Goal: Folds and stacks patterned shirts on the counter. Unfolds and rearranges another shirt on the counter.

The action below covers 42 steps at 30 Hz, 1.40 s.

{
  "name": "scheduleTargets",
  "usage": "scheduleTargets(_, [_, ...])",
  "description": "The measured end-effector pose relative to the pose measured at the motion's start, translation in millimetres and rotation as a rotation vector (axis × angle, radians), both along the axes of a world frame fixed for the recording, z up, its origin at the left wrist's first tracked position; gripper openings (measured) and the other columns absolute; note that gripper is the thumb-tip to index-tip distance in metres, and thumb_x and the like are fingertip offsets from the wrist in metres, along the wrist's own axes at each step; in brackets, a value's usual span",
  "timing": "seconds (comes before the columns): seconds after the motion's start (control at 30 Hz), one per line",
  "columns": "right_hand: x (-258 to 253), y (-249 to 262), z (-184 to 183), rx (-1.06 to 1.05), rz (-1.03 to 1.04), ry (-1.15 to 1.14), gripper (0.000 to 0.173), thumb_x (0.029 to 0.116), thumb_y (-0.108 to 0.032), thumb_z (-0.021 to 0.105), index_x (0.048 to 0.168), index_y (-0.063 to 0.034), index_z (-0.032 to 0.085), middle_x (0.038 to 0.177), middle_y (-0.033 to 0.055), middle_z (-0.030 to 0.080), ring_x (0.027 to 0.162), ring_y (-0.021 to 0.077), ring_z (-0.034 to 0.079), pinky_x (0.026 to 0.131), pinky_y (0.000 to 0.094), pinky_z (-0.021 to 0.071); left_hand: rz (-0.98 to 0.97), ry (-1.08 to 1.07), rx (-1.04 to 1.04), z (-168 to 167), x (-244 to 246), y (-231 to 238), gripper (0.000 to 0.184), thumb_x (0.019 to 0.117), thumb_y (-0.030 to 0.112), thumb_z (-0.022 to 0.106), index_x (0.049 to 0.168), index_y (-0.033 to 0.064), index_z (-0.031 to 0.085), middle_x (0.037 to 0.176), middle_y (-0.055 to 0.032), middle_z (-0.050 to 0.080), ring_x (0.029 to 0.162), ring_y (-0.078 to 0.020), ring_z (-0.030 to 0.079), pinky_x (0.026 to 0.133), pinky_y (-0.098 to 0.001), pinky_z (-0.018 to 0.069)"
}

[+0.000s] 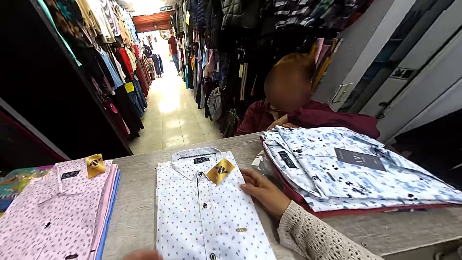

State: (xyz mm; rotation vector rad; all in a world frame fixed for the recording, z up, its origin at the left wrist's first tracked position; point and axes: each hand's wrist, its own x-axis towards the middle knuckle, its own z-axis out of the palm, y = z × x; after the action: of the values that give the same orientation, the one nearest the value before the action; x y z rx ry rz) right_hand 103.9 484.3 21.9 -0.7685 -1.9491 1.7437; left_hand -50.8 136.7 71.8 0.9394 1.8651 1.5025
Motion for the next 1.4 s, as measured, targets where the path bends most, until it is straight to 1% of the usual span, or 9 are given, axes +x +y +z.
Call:
scheduleTargets(0.07, [3, 1, -3, 0.038, -0.014, -0.013, 0.048, 0.0968, -0.004, 0.06, 0.143, -0.001, 0.047, 0.123, 0.0108, 0.068, 0.102, 0.0134, 0.07, 0.09, 0.03, 0.058, 0.076, 0.104, -0.087, -2, -20, 9, 0.037, 0.098, 0.0, 0.053, 0.132, -0.0139, 0.053, 0.13, -0.0247, 0.063, 0.118, -0.0259, 0.066, 0.1, -0.0417, 0.0532])
scheduleTargets(0.13, [2, -3, 0, 0.069, -0.026, -0.043, 0.046, 0.0956, -0.003, 0.063, 0.139, -0.0001, 0.051, 0.117, 0.0104, 0.07, 0.096, 0.0125, 0.07, 0.088, 0.0293, 0.058, 0.1, 0.132, -0.209, -8, -41, 35, 0.047, 0.0987, 0.006, 0.056, 0.143, -0.0081, 0.047, 0.143, -0.0264, 0.054, 0.127, -0.0333, 0.06, 0.105, -0.0468, 0.0503])
scheduleTargets(0.5, [-85, 31, 18, 0.134, -0.088, -0.177, 0.031, 0.1003, -0.013, 0.064, 0.129, 0.0002, 0.061, 0.112, 0.0179, 0.069, 0.098, 0.0228, 0.068, 0.092, 0.0429, 0.0542, 0.396, -0.073, -0.202, -23, -152, 180, 0.065, 0.098, 0.0, 0.063, 0.154, -0.002, 0.03, 0.133, -0.0261, 0.061, 0.111, -0.0323, 0.067, 0.097, -0.0465, 0.0529])
scheduleTargets(0.63, [-122, 45, 18, 0.094, -0.189, -0.111, 0.026, 0.099, -0.015, 0.067, 0.118, 0.0022, 0.066, 0.105, 0.0176, 0.069, 0.094, 0.0235, 0.068, 0.09, 0.0437, 0.0533, 0.393, -0.081, -0.194, -26, -184, 205, 0.04, 0.1011, 0.02, 0.065, 0.13, -0.0063, 0.058, 0.11, -0.0234, 0.069, 0.095, -0.0278, 0.069, 0.091, -0.0453, 0.0543])
scheduleTargets(0.77, [-136, 61, 17, 0.051, -0.199, -0.055, 0.023, 0.0967, -0.017, 0.071, 0.111, 0.0014, 0.068, 0.098, 0.014, 0.071, 0.085, 0.0186, 0.068, 0.083, 0.0386, 0.0555, 0.315, -0.115, -0.22, -18, -188, 215, 0.04, 0.1013, 0.028, 0.064, 0.123, -0.0053, 0.061, 0.102, -0.0187, 0.07, 0.087, -0.0209, 0.069, 0.086, -0.0398, 0.0561])
scheduleTargets(0.97, [-136, 59, 13, 0.119, -0.225, 0.165, 0.014, 0.0985, -0.011, 0.067, 0.102, -0.0023, 0.077, 0.15, 0.0119, 0.052, 0.13, 0.02, 0.055, 0.105, 0.0398, 0.0476, 0.338, -0.332, 0.033, -23, -189, 210, 0.023, 0.1075, 0.016, 0.049, 0.121, -0.0016, 0.056, 0.084, -0.0091, 0.07, 0.071, -0.0115, 0.07, 0.067, -0.028, 0.0595])
scheduleTargets(1.1, [-132, 46, 26, -0.055, -0.258, 0.339, 0.017, 0.1046, -0.01, 0.055, 0.114, -0.0043, 0.068, 0.088, 0.0025, 0.073, 0.074, 0.0051, 0.068, 0.071, 0.024, 0.0581, 0.308, -0.383, 0.268, -5, -174, 203, 0.016, 0.1074, 0.009, 0.046, 0.117, 0.0032, 0.058, 0.084, -0.0041, 0.074, 0.072, -0.0081, 0.072, 0.067, -0.0254, 0.0613])
scheduleTargets(1.2, [-124, 37, 41, -0.15, -0.212, 0.396, 0.028, 0.1023, -0.007, 0.056, 0.13, -0.0052, 0.057, 0.093, 0.0034, 0.072, 0.078, 0.0062, 0.069, 0.073, 0.0246, 0.0596, 0.241, -0.361, 0.4, 5, -169, 198, 0.018, 0.1068, 0.004, 0.043, 0.112, 0.0061, 0.059, 0.084, -0.0006, 0.075, 0.074, -0.0057, 0.073, 0.069, -0.0237, 0.0616])
scheduleTargets(1.4, [-105, 21, 69, -0.194, -0.163, 0.494, 0.007, 0.0945, 0.0, 0.063, 0.096, -0.0053, 0.067, 0.076, 0.0023, 0.074, 0.064, 0.008, 0.071, 0.061, 0.0254, 0.0611, 0.183, -0.214, 0.543, 40, -138, 177, 0.026, 0.1012, -0.006, 0.043, 0.101, 0.0098, 0.063, 0.081, 0.0036, 0.075, 0.07, -0.0025, 0.072, 0.067, -0.0211, 0.0613])
